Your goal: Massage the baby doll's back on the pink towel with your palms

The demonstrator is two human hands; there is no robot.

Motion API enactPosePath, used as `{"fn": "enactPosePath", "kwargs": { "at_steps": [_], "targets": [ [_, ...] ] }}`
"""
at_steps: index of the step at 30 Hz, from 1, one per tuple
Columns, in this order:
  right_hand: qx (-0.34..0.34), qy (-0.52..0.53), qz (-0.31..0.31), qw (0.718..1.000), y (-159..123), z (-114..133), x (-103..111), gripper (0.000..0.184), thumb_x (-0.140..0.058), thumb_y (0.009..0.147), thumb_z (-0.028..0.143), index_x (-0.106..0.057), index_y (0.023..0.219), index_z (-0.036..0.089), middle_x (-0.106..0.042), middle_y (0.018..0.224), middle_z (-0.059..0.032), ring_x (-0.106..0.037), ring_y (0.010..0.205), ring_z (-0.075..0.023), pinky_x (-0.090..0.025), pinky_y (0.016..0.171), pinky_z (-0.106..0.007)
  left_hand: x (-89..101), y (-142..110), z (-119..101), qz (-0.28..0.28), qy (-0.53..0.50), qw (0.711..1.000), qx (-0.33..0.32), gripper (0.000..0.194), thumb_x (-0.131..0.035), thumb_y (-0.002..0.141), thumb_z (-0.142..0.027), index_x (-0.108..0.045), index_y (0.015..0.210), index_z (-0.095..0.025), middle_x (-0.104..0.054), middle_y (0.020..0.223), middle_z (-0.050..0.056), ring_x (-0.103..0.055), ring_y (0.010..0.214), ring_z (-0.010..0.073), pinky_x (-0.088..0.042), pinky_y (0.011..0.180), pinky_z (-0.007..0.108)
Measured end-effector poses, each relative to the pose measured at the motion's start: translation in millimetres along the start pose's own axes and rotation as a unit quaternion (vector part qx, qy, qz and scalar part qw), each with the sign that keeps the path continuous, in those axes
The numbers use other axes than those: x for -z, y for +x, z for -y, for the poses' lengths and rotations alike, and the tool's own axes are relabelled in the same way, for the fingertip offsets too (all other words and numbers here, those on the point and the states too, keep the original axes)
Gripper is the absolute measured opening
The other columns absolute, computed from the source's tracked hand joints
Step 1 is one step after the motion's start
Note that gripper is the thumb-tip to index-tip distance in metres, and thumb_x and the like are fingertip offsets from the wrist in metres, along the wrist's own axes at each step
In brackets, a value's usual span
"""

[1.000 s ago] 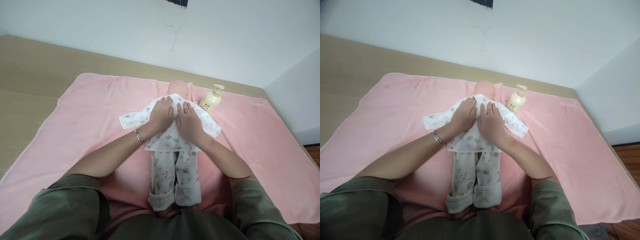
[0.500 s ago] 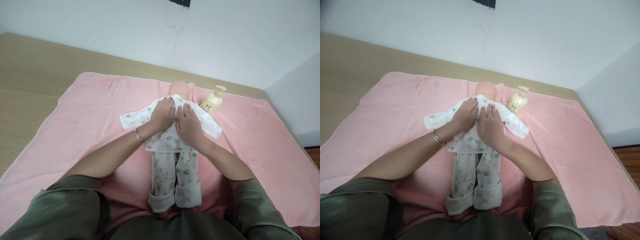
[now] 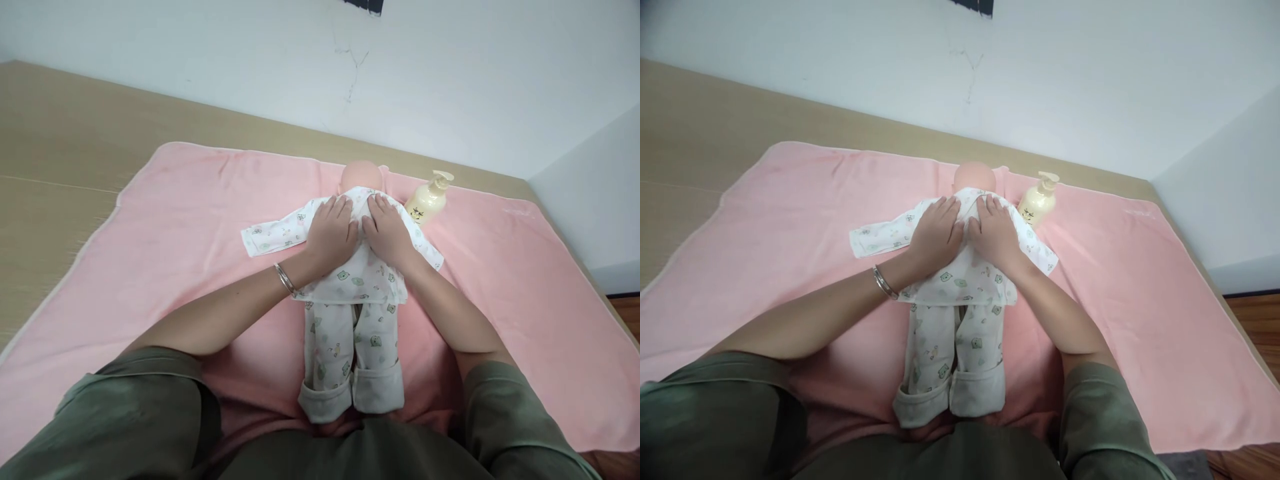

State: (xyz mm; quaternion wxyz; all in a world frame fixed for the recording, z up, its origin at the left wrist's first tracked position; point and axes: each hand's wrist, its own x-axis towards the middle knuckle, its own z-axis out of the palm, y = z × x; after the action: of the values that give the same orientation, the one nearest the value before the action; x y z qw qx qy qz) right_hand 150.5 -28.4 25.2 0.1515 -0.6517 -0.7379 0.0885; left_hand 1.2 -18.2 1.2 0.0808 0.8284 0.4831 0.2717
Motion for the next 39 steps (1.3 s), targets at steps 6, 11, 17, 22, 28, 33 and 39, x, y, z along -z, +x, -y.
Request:
{"fn": "enactPosePath", "kwargs": {
  "at_steps": [6,11,17,22,28,33,39],
  "targets": [
    [-0.007,-0.029,0.001,1.0,-1.3,2.5,3.3,0.06,-0.024,0.097,0.024,-0.034,0.15,-0.003,-0.034,0.159,-0.0205,-0.027,0.151,-0.0316,-0.021,0.125,-0.05,3.8,-6.5,-7.5,-0.009,0.033,0.999,-0.007,0.056,-0.035,0.094,-0.03,-0.05,0.137,0.002,-0.048,0.148,0.023,-0.042,0.142,0.0354,-0.035,0.119,0.051],
    [0.004,-0.064,-0.016,0.998,-28.5,25.0,3.0,0.06,-0.032,0.095,0.024,-0.036,0.149,-0.002,-0.036,0.158,-0.0208,-0.03,0.15,-0.0339,-0.02,0.125,-0.054,7.3,13.2,4.3,0.017,0.026,0.999,0.035,0.052,-0.034,0.09,-0.023,-0.056,0.131,0.001,-0.058,0.139,0.021,-0.052,0.134,0.0314,-0.041,0.116,0.046],
    [-0.002,-0.022,-0.022,1.0,-17.7,15.0,3.0,0.058,-0.032,0.095,0.026,-0.042,0.147,0.0,-0.042,0.155,-0.0188,-0.035,0.147,-0.031,-0.027,0.124,-0.05,3.7,1.3,-2.2,0.006,0.042,0.999,0.006,0.057,-0.032,0.092,-0.026,-0.048,0.137,0.005,-0.05,0.146,0.026,-0.044,0.14,0.0347,-0.035,0.118,0.052],
    [0.007,-0.001,-0.037,0.999,5.0,-4.3,0.9,0.054,-0.029,0.096,0.024,-0.047,0.141,0.0,-0.047,0.151,-0.0201,-0.038,0.146,-0.0297,-0.028,0.123,-0.048,1.4,-14.6,-14.1,0.001,0.021,1.0,-0.009,0.058,-0.041,0.089,-0.027,-0.047,0.139,0.002,-0.045,0.15,0.025,-0.036,0.145,0.0386,-0.033,0.119,0.055],
    [0.039,-0.024,-0.026,0.999,-25.0,17.6,-6.1,0.059,-0.029,0.096,0.022,-0.034,0.15,-0.002,-0.032,0.159,-0.0225,-0.022,0.152,-0.0329,-0.021,0.125,-0.052,3.2,12.2,8.0,0.029,-0.007,1.0,-0.008,0.053,-0.031,0.091,-0.024,-0.052,0.132,0.002,-0.052,0.143,0.025,-0.045,0.139,0.0324,-0.034,0.119,0.051],
    [0.053,-0.002,-0.025,0.998,-37.0,26.0,-7.0,0.056,-0.031,0.098,0.027,-0.037,0.151,0.011,-0.029,0.163,-0.0143,-0.016,0.154,-0.033,-0.019,0.125,-0.057,4.6,24.9,17.4,0.051,-0.031,0.997,0.037,0.053,-0.025,0.093,-0.023,-0.054,0.131,0.002,-0.053,0.143,0.023,-0.046,0.138,0.0304,-0.033,0.121,0.047],
    [-0.017,0.026,-0.015,0.999,-3.1,5.1,-0.7,0.058,-0.03,0.101,0.033,-0.035,0.152,0.006,-0.029,0.162,-0.019,-0.02,0.153,-0.0324,-0.02,0.124,-0.054,-1.3,1.7,1.5,0.016,-0.018,0.999,0.024,0.057,-0.028,0.098,-0.032,-0.043,0.142,0.001,-0.042,0.152,0.025,-0.033,0.147,0.0377,-0.027,0.121,0.057]
  ]
}}
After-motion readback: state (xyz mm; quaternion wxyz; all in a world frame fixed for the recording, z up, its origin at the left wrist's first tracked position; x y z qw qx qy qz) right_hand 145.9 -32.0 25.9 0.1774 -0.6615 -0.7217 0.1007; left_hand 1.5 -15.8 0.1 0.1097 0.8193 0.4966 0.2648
